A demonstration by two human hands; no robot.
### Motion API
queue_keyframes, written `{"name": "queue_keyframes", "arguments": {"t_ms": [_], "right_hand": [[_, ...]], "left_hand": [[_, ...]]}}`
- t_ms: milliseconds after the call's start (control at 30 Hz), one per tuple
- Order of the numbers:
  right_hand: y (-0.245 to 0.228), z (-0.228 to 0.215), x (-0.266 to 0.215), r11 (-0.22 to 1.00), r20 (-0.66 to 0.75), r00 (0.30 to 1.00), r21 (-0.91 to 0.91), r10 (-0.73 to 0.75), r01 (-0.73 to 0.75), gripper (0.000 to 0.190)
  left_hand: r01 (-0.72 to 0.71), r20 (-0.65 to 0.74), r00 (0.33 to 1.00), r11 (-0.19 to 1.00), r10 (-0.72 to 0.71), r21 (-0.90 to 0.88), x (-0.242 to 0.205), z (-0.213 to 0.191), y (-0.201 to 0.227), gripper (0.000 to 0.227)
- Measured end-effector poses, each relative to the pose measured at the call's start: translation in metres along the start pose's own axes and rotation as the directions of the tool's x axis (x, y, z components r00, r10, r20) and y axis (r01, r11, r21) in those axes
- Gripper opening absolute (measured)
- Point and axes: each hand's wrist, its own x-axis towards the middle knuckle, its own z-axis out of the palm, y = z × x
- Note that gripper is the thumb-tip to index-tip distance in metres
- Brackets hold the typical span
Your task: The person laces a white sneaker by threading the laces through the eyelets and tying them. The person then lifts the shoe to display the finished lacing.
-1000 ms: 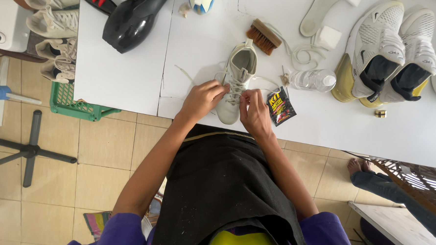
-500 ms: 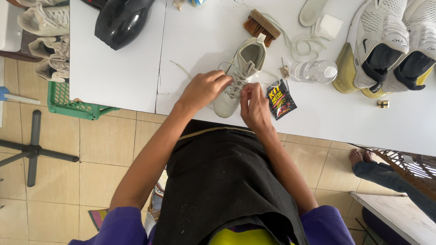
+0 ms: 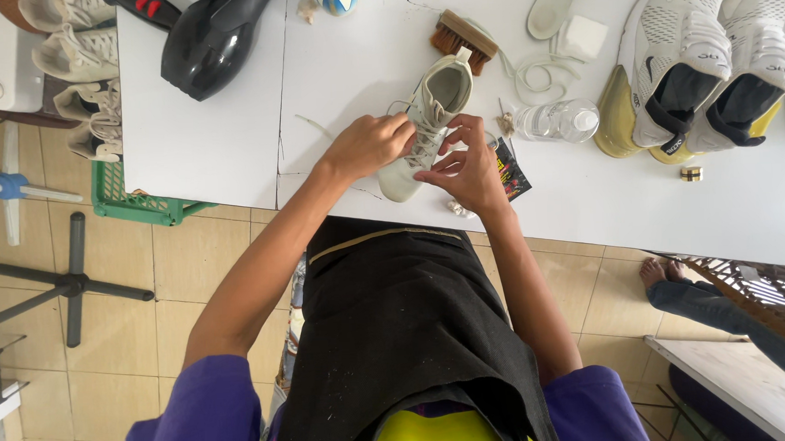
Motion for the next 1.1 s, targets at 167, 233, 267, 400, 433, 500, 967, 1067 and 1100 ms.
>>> {"name": "queue_keyframes", "arguments": {"t_ms": [167, 233, 267, 400, 433, 500, 967, 1067, 1100], "right_hand": [[-0.012, -0.005, 0.004, 0.999, 0.074, 0.997, -0.045, 0.025, -0.021, 0.094], [-0.01, -0.006, 0.006, 0.997, 0.094, 0.995, -0.079, 0.035, -0.027, 0.093], [-0.007, -0.005, 0.008, 0.996, 0.106, 0.993, -0.084, 0.048, -0.039, 0.093], [-0.026, -0.008, 0.005, 0.993, 0.146, 0.987, -0.098, 0.073, -0.059, 0.09], [-0.026, -0.011, 0.007, 0.994, 0.145, 0.987, -0.096, 0.072, -0.058, 0.09], [-0.026, -0.016, 0.008, 0.984, 0.222, 0.969, -0.159, 0.112, -0.078, 0.094], [0.026, -0.002, -0.003, 0.862, 0.016, 0.907, -0.303, -0.422, 0.406, 0.007], [0.024, 0.002, 0.008, 0.737, 0.031, 0.829, -0.441, -0.558, 0.513, 0.003], [0.025, 0.002, 0.009, 0.653, 0.059, 0.783, -0.514, -0.619, 0.556, 0.005]], "left_hand": [[-0.049, 0.029, 0.999, 0.978, 0.044, 0.204, 0.034, -0.066, 0.014, 0.012], [-0.052, 0.025, 0.999, 0.976, 0.048, 0.211, 0.036, -0.074, 0.018, 0.008], [-0.047, 0.005, 0.999, 0.968, 0.047, 0.248, 0.034, -0.071, 0.018, 0.008], [0.028, -0.016, 1.0, 0.96, -0.025, 0.277, 0.025, -0.069, 0.023, 0.009], [0.026, -0.015, 1.0, 0.96, -0.023, 0.278, 0.026, -0.071, 0.022, 0.009], [0.045, 0.011, 0.999, 0.98, -0.049, 0.196, 0.024, -0.076, 0.025, 0.009], [0.331, 0.467, 0.875, 0.859, -0.125, -0.392, 0.068, -0.114, 0.011, 0.053], [0.414, 0.658, 0.744, 0.852, -0.114, -0.32, 0.083, -0.126, 0.007, 0.051], [0.524, 0.723, 0.677, 0.782, -0.14, -0.339, 0.09, -0.135, 0.006, 0.05]]}}
